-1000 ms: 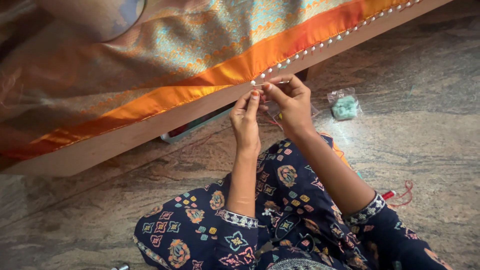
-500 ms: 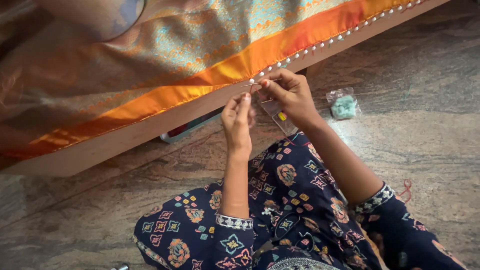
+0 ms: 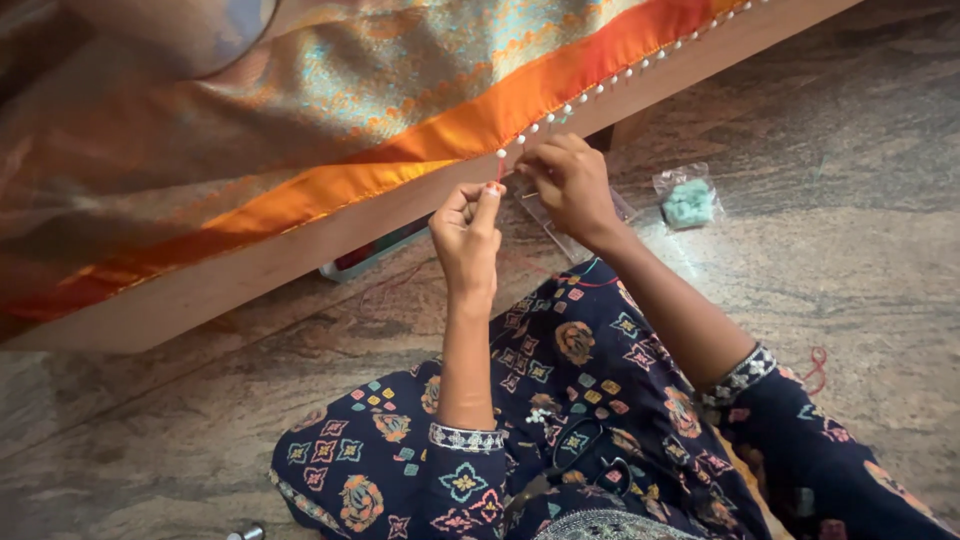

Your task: The person is decorating the edge of a saree with small white beads and red thread.

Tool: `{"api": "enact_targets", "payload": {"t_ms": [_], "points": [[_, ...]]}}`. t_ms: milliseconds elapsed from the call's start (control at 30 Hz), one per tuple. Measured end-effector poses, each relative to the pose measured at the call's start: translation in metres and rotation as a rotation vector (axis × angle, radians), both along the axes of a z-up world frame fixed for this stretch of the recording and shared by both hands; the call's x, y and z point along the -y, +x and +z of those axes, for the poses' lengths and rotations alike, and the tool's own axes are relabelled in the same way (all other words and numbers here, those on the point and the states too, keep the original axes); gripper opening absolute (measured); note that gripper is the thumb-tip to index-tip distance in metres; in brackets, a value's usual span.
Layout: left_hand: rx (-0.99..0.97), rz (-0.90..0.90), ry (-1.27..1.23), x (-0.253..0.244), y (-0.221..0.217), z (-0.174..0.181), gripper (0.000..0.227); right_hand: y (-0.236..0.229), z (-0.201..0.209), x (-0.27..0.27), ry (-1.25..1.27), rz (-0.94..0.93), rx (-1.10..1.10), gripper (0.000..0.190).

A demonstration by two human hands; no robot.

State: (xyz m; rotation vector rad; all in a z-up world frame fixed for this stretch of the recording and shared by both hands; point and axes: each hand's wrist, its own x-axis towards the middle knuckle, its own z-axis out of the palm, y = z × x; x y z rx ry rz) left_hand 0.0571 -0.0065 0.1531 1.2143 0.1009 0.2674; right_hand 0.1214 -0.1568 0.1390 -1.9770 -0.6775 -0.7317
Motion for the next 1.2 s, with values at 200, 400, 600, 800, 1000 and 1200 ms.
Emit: {"api": "enact_targets", "payload": {"t_ms": [200,400,600,800,1000,1200], "points": [[-0.085,0.045,0.008,-0.010,0.009,-0.002,0.013,-0.017,-0.061,0.039,0.097,0.034,-0.452,0.016],[-0.130,0.055,-0.002,-0.016,0.020,-0.019,0.020,-0.094,-0.116,0.093,0.056,0.498,-1.048,0.021],[-0.116,0.002,-0.076,-0.011,0.023,-0.028,0.022,-0.124,-0.063,0.068,-0.622,0.693,-0.913,0.019],[-0.084,0.047,-0.062,0.001,0.021,-0.030,0.017,-0.041,-0.003,0.012,0.298,0.113,-0.587,0.026],[-0.124,0.080,-0.015,0.004,0.013,-0.010,0.009,0.003,-0.010,-0.011,0.764,0.531,-1.040,0.023],[0.033,0.121,0.274,-0.002,0.017,-0.021,0.007,-0.009,-0.001,0.014,0.607,0.249,-0.819,0.020]]}}
